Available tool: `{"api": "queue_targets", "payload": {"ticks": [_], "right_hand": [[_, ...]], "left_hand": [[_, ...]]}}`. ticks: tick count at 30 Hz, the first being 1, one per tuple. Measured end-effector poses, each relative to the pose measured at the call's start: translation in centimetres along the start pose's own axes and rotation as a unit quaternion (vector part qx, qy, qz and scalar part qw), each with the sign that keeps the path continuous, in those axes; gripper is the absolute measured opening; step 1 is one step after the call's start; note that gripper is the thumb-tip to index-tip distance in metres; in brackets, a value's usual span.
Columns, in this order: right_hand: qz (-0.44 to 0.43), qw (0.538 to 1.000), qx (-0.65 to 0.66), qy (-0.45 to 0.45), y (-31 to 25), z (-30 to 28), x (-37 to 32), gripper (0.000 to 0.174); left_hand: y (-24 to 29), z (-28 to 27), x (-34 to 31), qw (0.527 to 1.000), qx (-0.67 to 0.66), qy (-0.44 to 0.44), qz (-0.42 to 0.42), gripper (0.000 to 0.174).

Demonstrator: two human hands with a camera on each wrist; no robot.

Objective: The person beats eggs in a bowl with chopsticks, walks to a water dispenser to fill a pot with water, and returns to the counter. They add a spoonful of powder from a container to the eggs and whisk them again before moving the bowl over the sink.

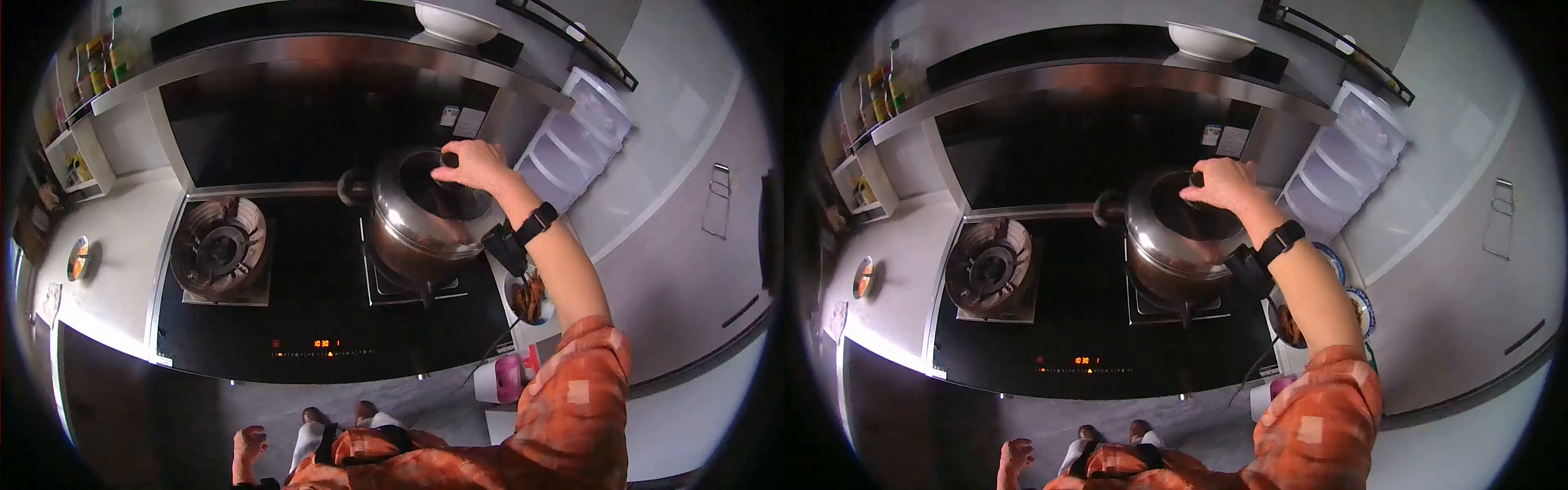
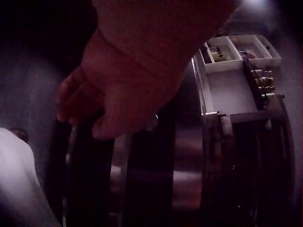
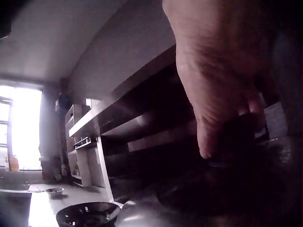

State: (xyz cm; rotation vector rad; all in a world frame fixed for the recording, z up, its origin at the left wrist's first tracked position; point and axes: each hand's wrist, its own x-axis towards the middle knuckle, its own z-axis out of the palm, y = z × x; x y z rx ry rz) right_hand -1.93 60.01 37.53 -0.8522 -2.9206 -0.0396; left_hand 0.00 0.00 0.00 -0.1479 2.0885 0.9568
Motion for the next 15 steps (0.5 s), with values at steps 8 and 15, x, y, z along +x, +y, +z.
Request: {"api": "queue_targets", "payload": {"ticks": [8, 15], "right_hand": [[-0.09, 0.978, 0.172, 0.08, 4.1, 0.9, 3.4, 0.044], [-0.021, 0.916, 0.392, 0.081, 7.4, -3.7, 2.5, 0.037]], "left_hand": [[2.4, -2.4, 1.1, 1.0, 0.006, 0.02, 0.004, 0.025], [3.3, -2.0, 1.7, 0.999, 0.032, 0.012, -0.003, 0.028]]}}
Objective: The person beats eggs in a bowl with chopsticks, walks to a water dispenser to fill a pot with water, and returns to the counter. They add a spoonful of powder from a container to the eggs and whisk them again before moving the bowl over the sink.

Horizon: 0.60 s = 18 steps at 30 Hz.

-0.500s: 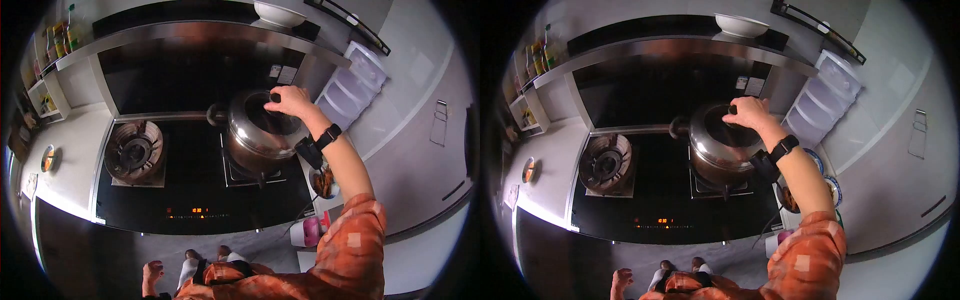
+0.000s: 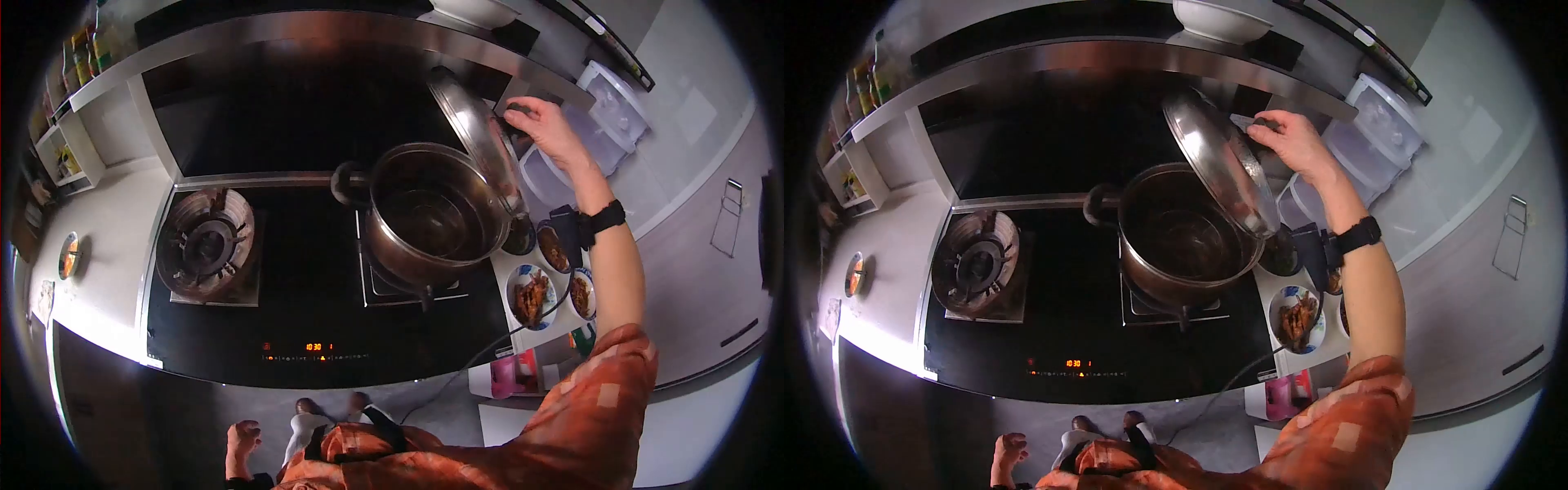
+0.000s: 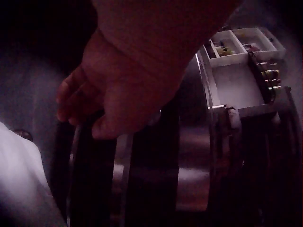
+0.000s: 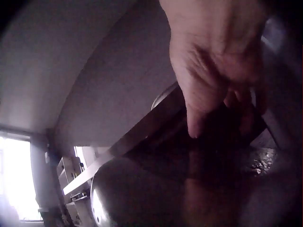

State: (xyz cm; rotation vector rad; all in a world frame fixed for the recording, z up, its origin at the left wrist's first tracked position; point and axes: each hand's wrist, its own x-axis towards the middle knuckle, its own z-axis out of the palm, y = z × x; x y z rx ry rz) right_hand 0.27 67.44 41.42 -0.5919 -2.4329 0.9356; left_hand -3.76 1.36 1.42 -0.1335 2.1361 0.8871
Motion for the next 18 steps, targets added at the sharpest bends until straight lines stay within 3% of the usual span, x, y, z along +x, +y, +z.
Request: {"api": "queue_targets", "payload": {"ticks": [3, 5, 6, 8, 9, 13, 18], "right_hand": [[-0.018, 1.0, 0.007, 0.001, 0.3, 0.0, 0.0, 0.037], [-0.064, 0.994, -0.086, -0.024, 1.3, 0.8, 0.3, 0.038], [-0.046, 0.994, -0.098, -0.022, 1.5, 1.4, 0.2, 0.037], [-0.09, 0.98, -0.176, -0.003, 2.2, 2.7, -0.1, 0.046], [-0.08, 0.985, -0.153, -0.03, 2.3, 3.5, -0.3, 0.046], [-0.051, 0.969, -0.234, -0.061, -1.1, 5.7, -2.4, 0.045], [-0.122, 0.947, -0.288, -0.075, -0.6, 7.1, -2.5, 0.042]], "left_hand": [[0.1, 0.4, 0.7, 1.0, -0.003, -0.009, 0.001, 0.028], [1.1, 0.3, 0.6, 1.0, -0.01, -0.011, 0.018, 0.029], [1.2, 0.3, 0.8, 1.0, -0.011, -0.01, 0.017, 0.029], [1.0, 0.2, 1.4, 0.999, -0.028, -0.024, 0.012, 0.029], [0.9, 0.2, 1.4, 0.999, -0.03, -0.024, 0.009, 0.029], [0.6, 0.3, 0.8, 1.0, -0.002, -0.001, 0.005, 0.028], [-0.7, 0.4, 0.4, 1.0, -0.006, 0.015, -0.006, 0.027]]}}
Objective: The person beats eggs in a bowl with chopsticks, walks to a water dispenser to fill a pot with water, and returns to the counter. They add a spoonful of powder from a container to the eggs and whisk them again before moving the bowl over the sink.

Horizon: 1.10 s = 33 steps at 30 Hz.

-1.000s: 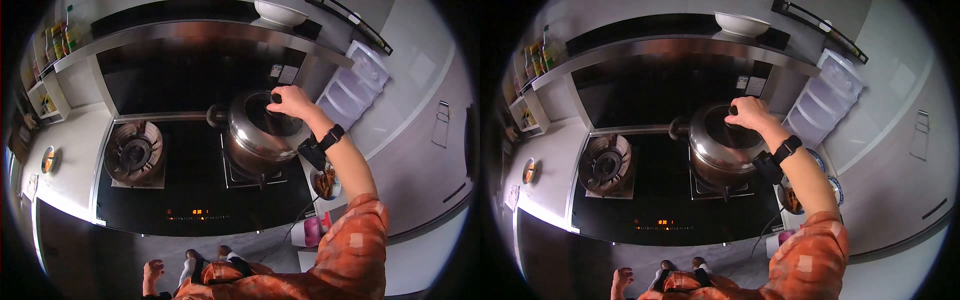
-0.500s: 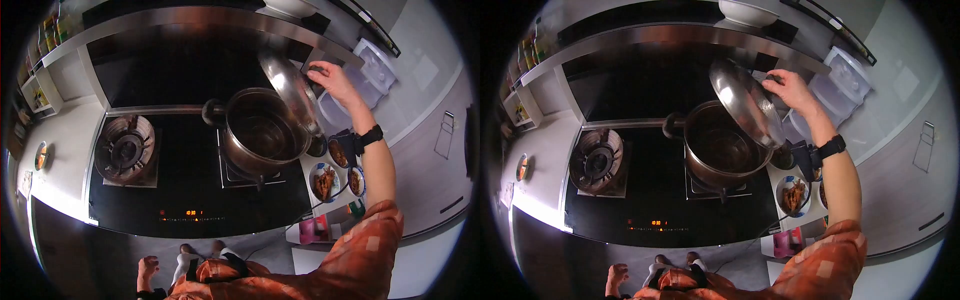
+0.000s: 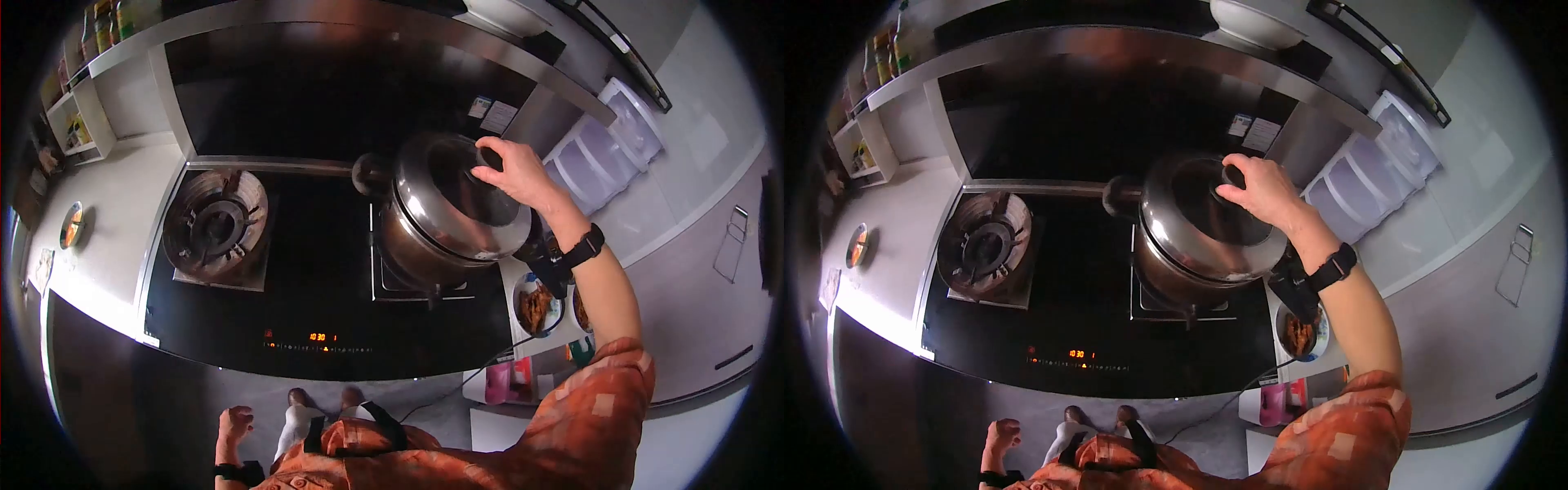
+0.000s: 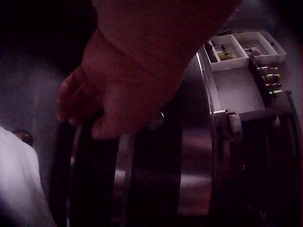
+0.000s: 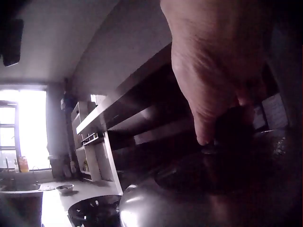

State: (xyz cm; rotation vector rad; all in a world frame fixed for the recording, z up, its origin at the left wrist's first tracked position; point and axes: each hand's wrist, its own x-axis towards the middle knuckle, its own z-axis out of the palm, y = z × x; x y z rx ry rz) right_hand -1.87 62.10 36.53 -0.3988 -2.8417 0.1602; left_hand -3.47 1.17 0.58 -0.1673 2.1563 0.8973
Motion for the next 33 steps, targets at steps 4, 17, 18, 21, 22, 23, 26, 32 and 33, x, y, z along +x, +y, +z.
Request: {"api": "queue_targets", "payload": {"ticks": [4, 17, 18, 21, 22, 23, 26, 32, 33], "right_hand": [[-0.04, 0.999, -0.027, 0.012, -0.1, 0.6, 0.1, 0.041], [0.013, 0.996, 0.085, 0.038, -0.1, 0.0, -2.4, 0.049], [0.052, 0.994, 0.07, 0.06, 0.3, -0.1, -3.6, 0.047], [0.052, 0.988, 0.099, 0.103, -4.6, 0.5, -8.4, 0.038], [0.048, 0.987, 0.124, 0.093, -6.8, 1.0, -10.0, 0.034], [0.074, 0.978, 0.182, 0.07, -11.2, 2.0, -11.5, 0.023], [0.073, 0.918, 0.385, -0.065, -23.9, 7.7, -15.2, 0.02], [0.095, 0.721, 0.635, -0.261, -45.8, 20.0, -13.5, 0.025], [0.087, 0.703, 0.653, -0.267, -49.1, 21.4, -12.2, 0.025]], "left_hand": [[-0.6, 0.1, -0.7, 1.0, 0.008, 0.0, 0.017, 0.026], [-2.4, -3.6, -1.2, 0.997, 0.068, 0.007, -0.019, 0.032], [-2.8, -4.3, -0.8, 0.997, 0.08, 0.015, 0.0, 0.032], [-6.5, -7.1, 1.3, 0.991, 0.12, 0.038, 0.042, 0.032], [-7.9, -7.5, 1.6, 0.985, 0.152, 0.04, 0.067, 0.032], [-9.0, -8.3, 2.2, 0.986, 0.146, 0.045, 0.067, 0.032], [-11.9, -12.3, 3.1, 0.978, 0.166, 0.047, 0.121, 0.032], [-18.1, -25.0, 2.1, 0.987, 0.086, 0.073, 0.117, 0.033], [-18.2, -27.2, 1.4, 0.992, 0.049, 0.069, 0.09, 0.032]]}}
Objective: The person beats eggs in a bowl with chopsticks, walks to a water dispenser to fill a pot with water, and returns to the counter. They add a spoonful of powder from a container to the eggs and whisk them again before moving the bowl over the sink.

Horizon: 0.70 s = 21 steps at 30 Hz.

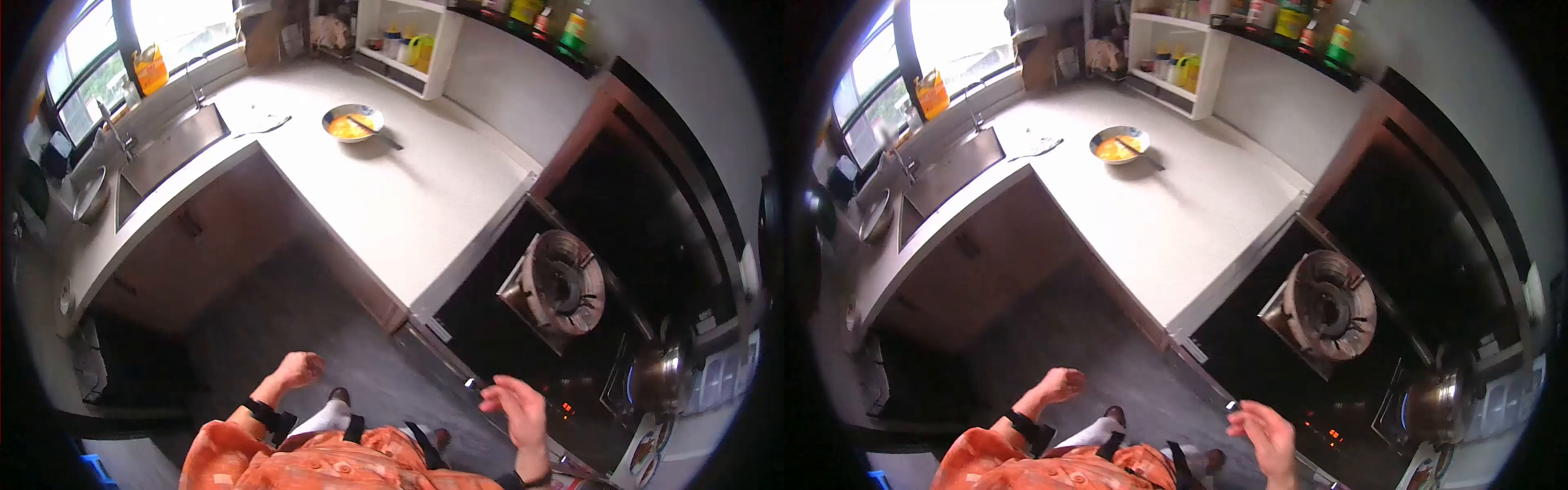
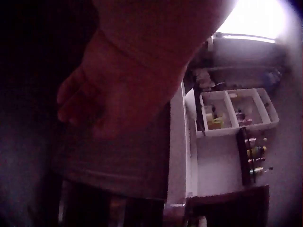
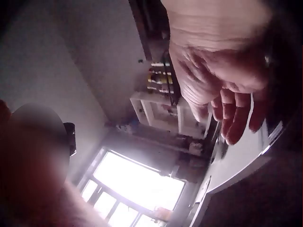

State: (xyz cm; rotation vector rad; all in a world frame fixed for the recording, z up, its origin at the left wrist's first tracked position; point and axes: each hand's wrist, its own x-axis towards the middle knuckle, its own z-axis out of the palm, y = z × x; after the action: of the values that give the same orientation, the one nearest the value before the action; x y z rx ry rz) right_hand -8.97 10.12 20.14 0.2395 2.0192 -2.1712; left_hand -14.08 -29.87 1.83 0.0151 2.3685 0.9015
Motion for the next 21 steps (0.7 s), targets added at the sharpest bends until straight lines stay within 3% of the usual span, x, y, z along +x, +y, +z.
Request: {"api": "queue_targets", "payload": {"ticks": [2, 5, 10, 12, 19, 21], "right_hand": [[-0.009, 0.999, 0.043, -0.031, 0.1, 5.1, 5.1, 0.026], [-0.001, 0.994, 0.091, -0.064, -0.3, 10.4, 12.0, 0.028], [0.044, 0.969, 0.223, -0.1, -0.4, 17.3, 26.9, 0.031], [0.076, 0.965, 0.24, -0.077, -0.1, 18.8, 32.4, 0.031], [0.083, 0.932, 0.351, -0.03, 0.4, 22.3, 49.9, 0.036], [0.066, 0.928, 0.365, 0.018, 0.1, 23.0, 52.5, 0.038]], "left_hand": [[-1.5, -3.8, -0.4, 0.995, -0.095, 0.026, -0.035, 0.029], [-3.8, -7.2, 0.8, 0.99, -0.127, 0.053, -0.031, 0.029], [-2.6, -13.8, 5.9, 0.982, -0.172, 0.072, 0.027, 0.028], [-1.5, -16.7, 7.7, 0.978, -0.172, 0.083, 0.078, 0.027], [0.5, -27.1, 13.2, 0.968, -0.23, 0.086, 0.043, 0.03], [-0.3, -28.7, 15.8, 0.935, -0.329, 0.097, 0.09, 0.033]]}}
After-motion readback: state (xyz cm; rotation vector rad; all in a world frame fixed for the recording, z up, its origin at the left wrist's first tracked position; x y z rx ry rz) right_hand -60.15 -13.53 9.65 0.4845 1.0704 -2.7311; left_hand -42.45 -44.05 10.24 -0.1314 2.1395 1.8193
